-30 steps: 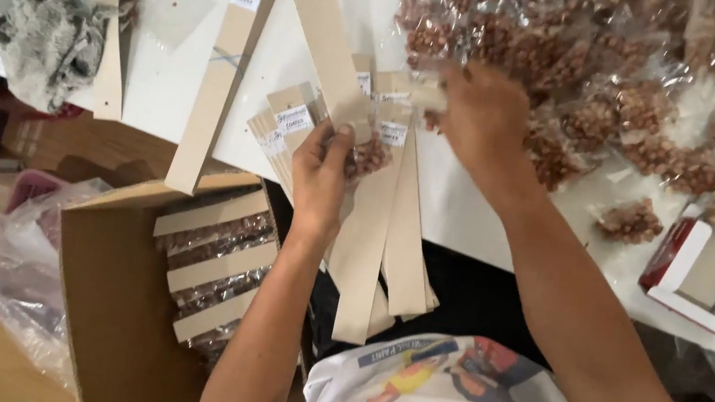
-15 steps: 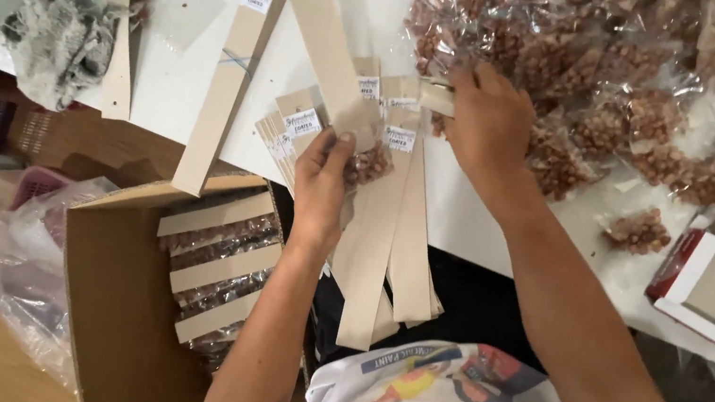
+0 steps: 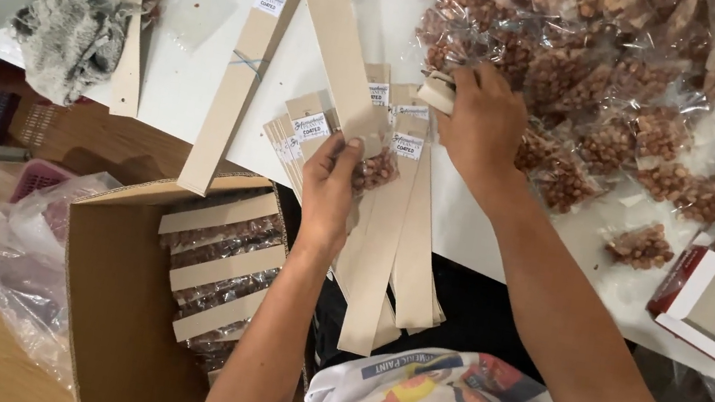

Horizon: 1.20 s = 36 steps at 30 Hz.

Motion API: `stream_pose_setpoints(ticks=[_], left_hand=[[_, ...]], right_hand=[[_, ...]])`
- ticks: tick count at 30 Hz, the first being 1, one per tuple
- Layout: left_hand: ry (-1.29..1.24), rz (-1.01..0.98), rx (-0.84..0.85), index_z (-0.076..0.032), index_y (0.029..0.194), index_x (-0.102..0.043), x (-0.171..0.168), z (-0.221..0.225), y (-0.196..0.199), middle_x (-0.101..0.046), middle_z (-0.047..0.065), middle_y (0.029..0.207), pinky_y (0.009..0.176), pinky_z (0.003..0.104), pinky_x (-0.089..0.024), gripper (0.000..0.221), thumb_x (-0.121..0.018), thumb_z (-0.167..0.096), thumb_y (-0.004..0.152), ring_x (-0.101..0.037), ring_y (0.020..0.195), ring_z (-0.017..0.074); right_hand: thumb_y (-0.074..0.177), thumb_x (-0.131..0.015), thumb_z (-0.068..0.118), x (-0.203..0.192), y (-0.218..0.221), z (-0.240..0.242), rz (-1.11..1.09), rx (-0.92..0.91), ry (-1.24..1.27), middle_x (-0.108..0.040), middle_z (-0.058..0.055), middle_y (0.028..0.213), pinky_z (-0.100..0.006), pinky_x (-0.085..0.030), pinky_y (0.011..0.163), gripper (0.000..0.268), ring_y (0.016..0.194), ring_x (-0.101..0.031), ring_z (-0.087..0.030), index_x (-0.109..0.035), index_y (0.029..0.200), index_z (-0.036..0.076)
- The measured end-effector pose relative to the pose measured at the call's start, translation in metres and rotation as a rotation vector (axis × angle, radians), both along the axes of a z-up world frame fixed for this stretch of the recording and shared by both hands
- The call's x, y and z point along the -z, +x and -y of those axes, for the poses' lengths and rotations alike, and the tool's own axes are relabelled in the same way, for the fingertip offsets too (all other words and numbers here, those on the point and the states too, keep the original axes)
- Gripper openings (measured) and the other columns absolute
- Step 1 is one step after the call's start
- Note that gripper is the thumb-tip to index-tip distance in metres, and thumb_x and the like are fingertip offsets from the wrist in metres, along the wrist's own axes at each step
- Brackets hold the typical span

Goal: Stapling small plastic bags containing nuts onto cardboard display strips for retail packaging.

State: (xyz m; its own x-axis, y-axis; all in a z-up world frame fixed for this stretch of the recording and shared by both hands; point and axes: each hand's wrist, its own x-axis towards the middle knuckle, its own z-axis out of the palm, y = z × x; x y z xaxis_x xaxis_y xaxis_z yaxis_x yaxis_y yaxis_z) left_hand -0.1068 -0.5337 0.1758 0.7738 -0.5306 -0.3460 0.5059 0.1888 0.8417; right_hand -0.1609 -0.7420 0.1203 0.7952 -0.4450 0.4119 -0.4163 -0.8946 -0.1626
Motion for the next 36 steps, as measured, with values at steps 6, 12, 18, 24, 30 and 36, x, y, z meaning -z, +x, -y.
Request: stream_pose_setpoints(ticks=[6, 12, 18, 24, 30, 36], left_hand=[[0.049, 0.037, -0.005, -0.004, 0.102, -0.065, -0.003, 0.001, 0.002, -0.070, 0.010, 0.100, 0.080, 0.032, -0.055, 0.015, -0.059, -0.017, 0.100, -0.065, 0.094, 0.0201], [0.094, 0.065, 0.096, -0.003, 0.126, -0.064, 0.016, 0.002, 0.004, -0.076, 0.014, 0.095, 0.087, 0.038, -0.061, 0.030, -0.051, -0.020, 0.105, -0.077, 0.087, 0.0203], [0.197, -0.003, 0.192, 0.012, 0.157, -0.021, -0.057, 0.011, -0.014, -0.015, 0.040, 0.162, 0.118, 0.067, -0.010, 0.112, -0.022, -0.079, 0.091, -0.013, 0.149, 0.0556], [0.203, 0.378, 0.052, -0.006, 0.091, -0.074, -0.024, 0.014, -0.014, -0.072, 0.009, 0.078, 0.073, 0.028, -0.055, 0.030, -0.062, -0.030, 0.104, -0.062, 0.075, 0.0100], [0.273, 0.600, 0.157, -0.002, 0.086, -0.075, -0.024, 0.003, -0.017, -0.073, 0.014, 0.073, 0.066, 0.033, -0.054, 0.034, -0.059, -0.024, 0.106, -0.063, 0.072, 0.0160], [0.309, 0.645, 0.158, -0.005, 0.080, -0.075, -0.011, 0.000, -0.037, -0.071, 0.008, 0.065, 0.057, 0.028, -0.056, 0.028, -0.062, -0.011, 0.103, -0.066, 0.063, 0.0126]], right_hand=[[0.077, -0.094, 0.008, -0.042, -0.016, -0.003, 0.265, -0.004, 0.214, -0.073, -0.008, 0.099, -0.037, -0.058, 0.067, 0.040, 0.086, -0.069, -0.024, -0.070, 0.109, 0.008], [0.105, -0.063, 0.014, -0.066, -0.027, -0.025, 0.296, -0.381, 1.080, -0.069, -0.008, 0.086, -0.036, -0.058, 0.070, 0.010, 0.080, -0.070, -0.024, -0.066, 0.097, 0.009], [0.097, -0.075, 0.026, -0.066, -0.018, -0.045, 0.198, -0.125, 0.856, -0.069, -0.014, 0.074, -0.043, -0.052, 0.064, 0.021, 0.081, -0.074, -0.038, -0.067, 0.095, 0.007], [0.093, -0.082, 0.045, -0.072, 0.006, -0.061, 0.352, -0.033, 0.975, -0.074, -0.021, 0.094, -0.050, -0.057, 0.080, 0.047, 0.100, -0.074, -0.040, -0.071, 0.110, 0.003], [0.094, -0.059, 0.064, -0.071, 0.031, -0.076, 0.712, 0.109, 1.544, -0.067, -0.004, 0.092, -0.039, -0.047, 0.091, 0.054, 0.094, -0.064, -0.021, -0.069, 0.089, 0.010], [0.097, -0.061, 0.040, -0.050, 0.011, -0.077, 0.591, 0.034, 1.365, -0.069, -0.011, 0.094, -0.042, -0.049, 0.090, 0.038, 0.093, -0.066, -0.026, -0.068, 0.098, 0.003]])
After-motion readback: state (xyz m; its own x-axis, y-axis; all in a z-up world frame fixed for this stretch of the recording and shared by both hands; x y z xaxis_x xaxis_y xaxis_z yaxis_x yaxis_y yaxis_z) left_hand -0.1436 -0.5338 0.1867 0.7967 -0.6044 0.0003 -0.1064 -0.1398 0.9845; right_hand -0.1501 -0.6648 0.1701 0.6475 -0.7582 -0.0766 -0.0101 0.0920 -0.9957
